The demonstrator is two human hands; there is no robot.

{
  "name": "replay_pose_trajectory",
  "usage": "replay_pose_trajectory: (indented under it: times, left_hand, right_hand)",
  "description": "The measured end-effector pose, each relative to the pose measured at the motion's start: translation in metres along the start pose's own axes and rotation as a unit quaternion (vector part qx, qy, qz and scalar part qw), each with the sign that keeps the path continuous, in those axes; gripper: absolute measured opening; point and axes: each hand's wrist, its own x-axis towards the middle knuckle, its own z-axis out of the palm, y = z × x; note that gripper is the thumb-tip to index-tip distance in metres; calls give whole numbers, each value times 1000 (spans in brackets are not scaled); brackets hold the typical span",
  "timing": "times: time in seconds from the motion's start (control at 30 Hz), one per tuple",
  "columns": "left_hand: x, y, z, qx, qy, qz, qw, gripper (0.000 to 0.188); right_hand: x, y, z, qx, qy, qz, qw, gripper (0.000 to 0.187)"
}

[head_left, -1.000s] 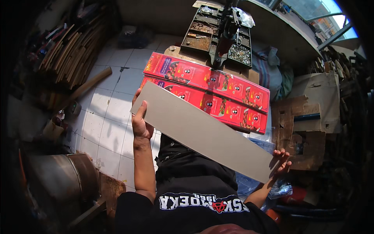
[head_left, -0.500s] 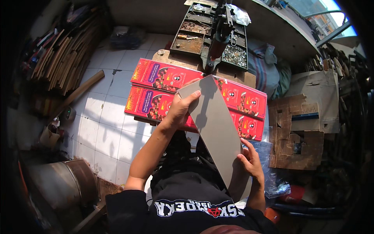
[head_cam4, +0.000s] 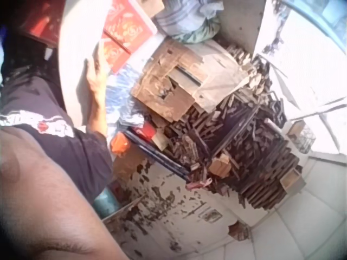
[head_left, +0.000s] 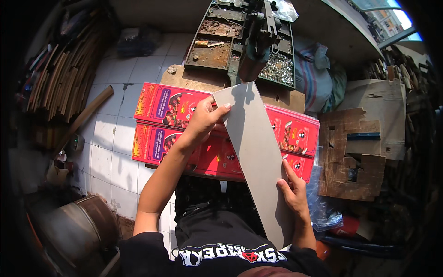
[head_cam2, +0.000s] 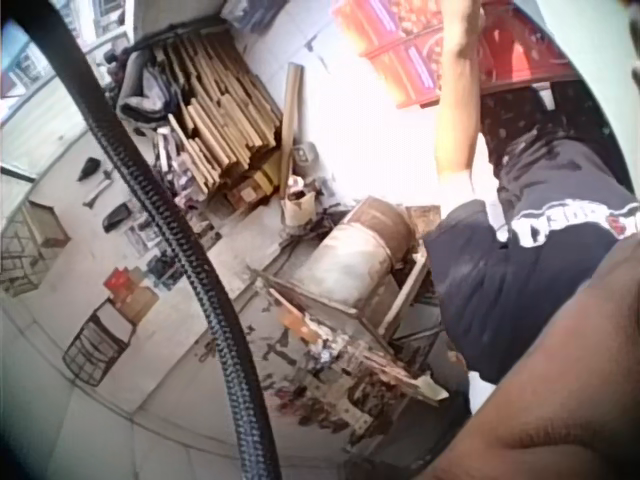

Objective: The person sets metal eyelets into printed cardboard sheets using a manual press, handling the sheets one at a time and placing an eyelet into the press for each hole.

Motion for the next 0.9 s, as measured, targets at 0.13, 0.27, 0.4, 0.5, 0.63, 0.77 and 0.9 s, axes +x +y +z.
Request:
replay_pose_trajectory:
  times: [0.13,0.27,0.4,0.5,0.63,0.77,0.9]
  left_hand:
    - [0,5,5,-9,-4,-5,1000,45]
    - [1,4,0,4,13,-10,1000,46]
    - [1,2,-1,1,21,-8,1000,45]
    - [1,2,-2,3,14,-11,1000,44]
    - [-1,7,3,-9,18,-16,1000,43]
    - [-2,5,1,0,21,-12,1000,44]
    - [-2,2,-1,9,15,-7,1000,43]
  right_hand:
    - [5,-3,-3,-38,-4,25,999,60]
    - [9,-5,-2,-56,-2,19,998,59]
    - [11,-9,-1,-44,-5,49,998,59]
    - [10,-8,-1,-38,-3,55,998,60]
    - [9,-5,0,-40,2,38,998,59]
    - [8,-5,1,-41,-2,48,998,59]
    - [6,-2,1,-43,0,43,998,58]
